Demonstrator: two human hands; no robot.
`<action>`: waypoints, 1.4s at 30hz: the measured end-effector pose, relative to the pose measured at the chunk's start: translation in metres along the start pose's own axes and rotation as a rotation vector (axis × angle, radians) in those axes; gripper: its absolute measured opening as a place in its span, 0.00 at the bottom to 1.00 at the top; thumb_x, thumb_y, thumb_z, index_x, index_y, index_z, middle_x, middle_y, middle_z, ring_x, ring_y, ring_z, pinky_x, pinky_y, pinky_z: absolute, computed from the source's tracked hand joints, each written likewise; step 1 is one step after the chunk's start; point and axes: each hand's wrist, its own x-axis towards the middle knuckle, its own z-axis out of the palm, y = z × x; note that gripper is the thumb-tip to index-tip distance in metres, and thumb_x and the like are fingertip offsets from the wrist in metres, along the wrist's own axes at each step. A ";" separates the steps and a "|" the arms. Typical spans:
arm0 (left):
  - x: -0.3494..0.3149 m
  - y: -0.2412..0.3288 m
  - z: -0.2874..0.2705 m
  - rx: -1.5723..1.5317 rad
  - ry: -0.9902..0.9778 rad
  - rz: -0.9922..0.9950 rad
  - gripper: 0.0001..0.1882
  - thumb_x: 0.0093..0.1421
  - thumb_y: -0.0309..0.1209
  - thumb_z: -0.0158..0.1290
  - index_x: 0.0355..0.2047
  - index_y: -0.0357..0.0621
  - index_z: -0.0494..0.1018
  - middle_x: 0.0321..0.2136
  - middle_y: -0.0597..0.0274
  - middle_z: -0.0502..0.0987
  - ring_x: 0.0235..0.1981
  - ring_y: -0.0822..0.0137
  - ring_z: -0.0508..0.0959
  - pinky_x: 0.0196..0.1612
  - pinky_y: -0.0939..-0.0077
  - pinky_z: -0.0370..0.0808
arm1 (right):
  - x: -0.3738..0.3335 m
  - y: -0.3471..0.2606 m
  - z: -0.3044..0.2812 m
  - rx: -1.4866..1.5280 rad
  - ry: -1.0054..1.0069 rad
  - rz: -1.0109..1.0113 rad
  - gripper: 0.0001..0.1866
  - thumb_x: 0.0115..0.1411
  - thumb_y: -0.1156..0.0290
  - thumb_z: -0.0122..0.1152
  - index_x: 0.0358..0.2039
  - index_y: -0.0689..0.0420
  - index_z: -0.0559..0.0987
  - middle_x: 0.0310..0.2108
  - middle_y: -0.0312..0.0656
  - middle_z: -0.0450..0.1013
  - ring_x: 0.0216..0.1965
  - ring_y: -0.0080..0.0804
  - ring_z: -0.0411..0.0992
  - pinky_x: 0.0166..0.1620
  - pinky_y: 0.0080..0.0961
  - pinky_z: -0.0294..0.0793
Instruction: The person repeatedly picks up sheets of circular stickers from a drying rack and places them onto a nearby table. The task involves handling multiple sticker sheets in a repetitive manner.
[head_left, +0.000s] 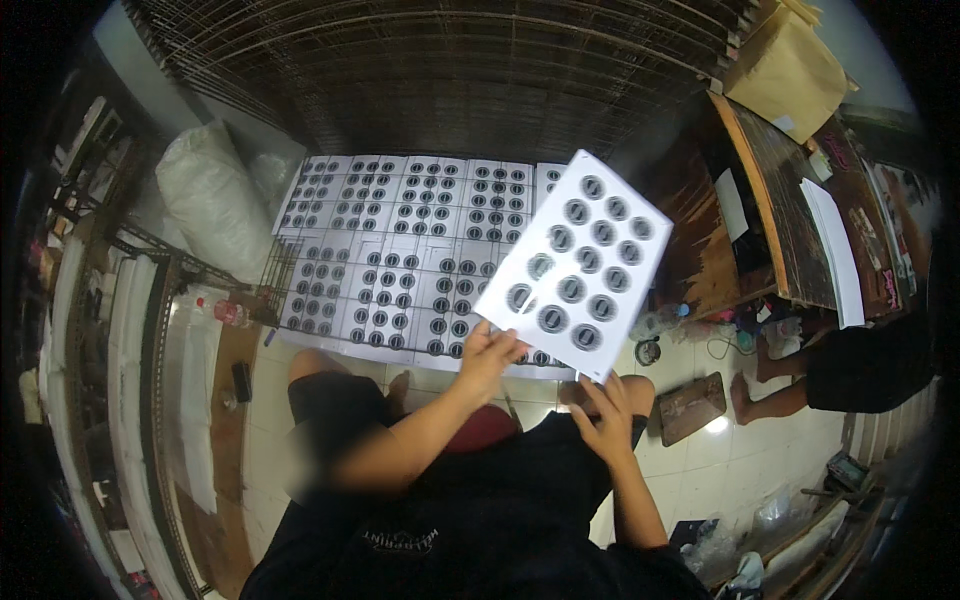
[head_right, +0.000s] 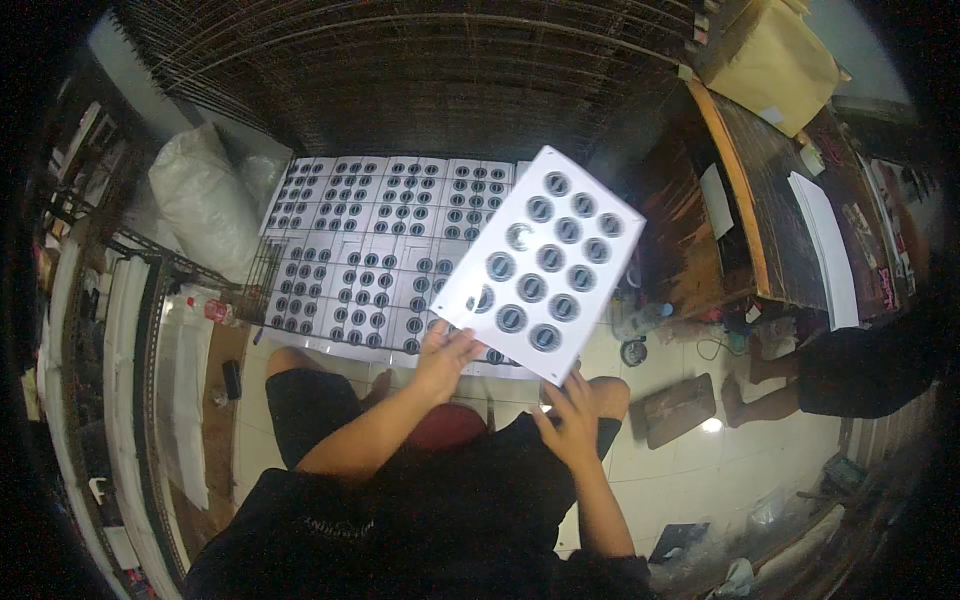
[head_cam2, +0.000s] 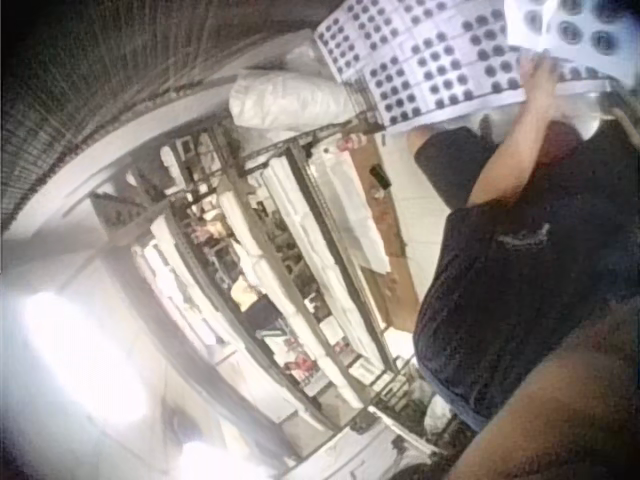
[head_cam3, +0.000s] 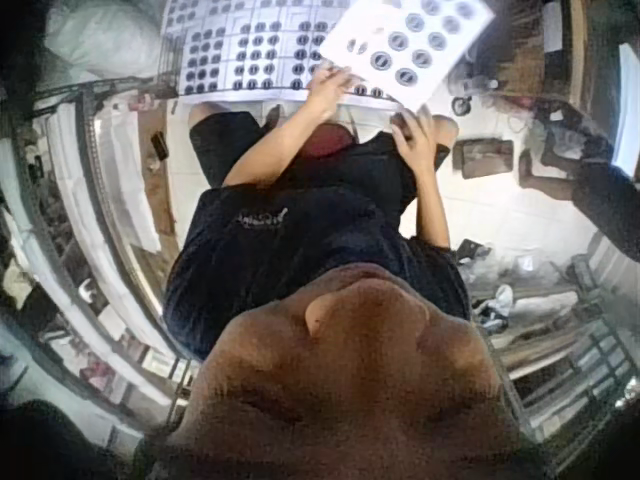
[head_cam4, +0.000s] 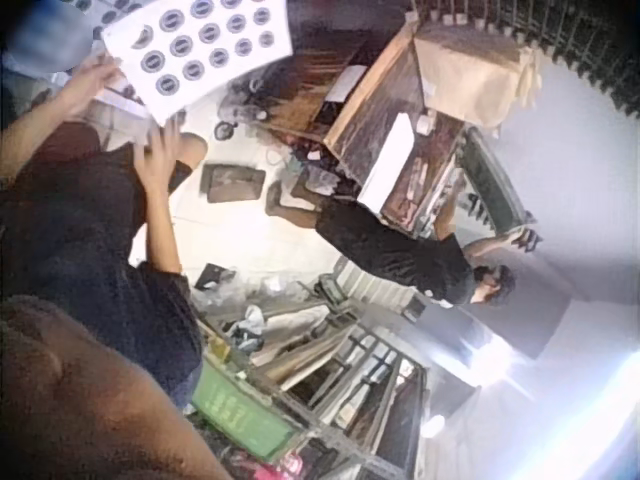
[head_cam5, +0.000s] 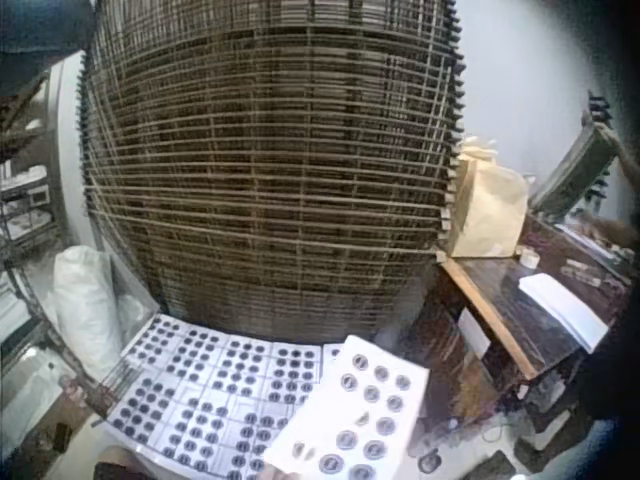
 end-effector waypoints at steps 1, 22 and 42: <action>0.013 -0.003 -0.019 0.005 0.035 0.007 0.21 0.59 0.21 0.47 0.53 0.45 0.61 0.40 0.61 0.72 0.38 0.71 0.75 0.40 0.80 0.76 | -0.013 0.013 -0.005 -0.065 0.029 -0.029 0.26 0.47 0.63 0.66 0.48 0.58 0.73 0.51 0.54 0.66 0.54 0.56 0.61 0.57 0.40 0.58; 0.304 -0.019 -0.117 -0.109 0.257 0.200 0.23 0.57 0.15 0.43 0.52 0.46 0.56 0.42 0.53 0.66 0.44 0.61 0.72 0.48 0.73 0.75 | -0.046 0.067 -0.012 -0.059 0.072 0.317 0.24 0.56 0.54 0.47 0.46 0.58 0.75 0.53 0.53 0.61 0.58 0.51 0.54 0.59 0.45 0.45; 0.348 -0.054 -0.132 -0.058 0.379 0.079 0.25 0.56 0.15 0.47 0.52 0.31 0.51 0.44 0.41 0.65 0.47 0.53 0.70 0.48 0.63 0.76 | -0.031 0.071 -0.008 -0.084 0.025 0.336 0.24 0.58 0.52 0.44 0.44 0.57 0.75 0.53 0.52 0.62 0.58 0.51 0.54 0.60 0.46 0.46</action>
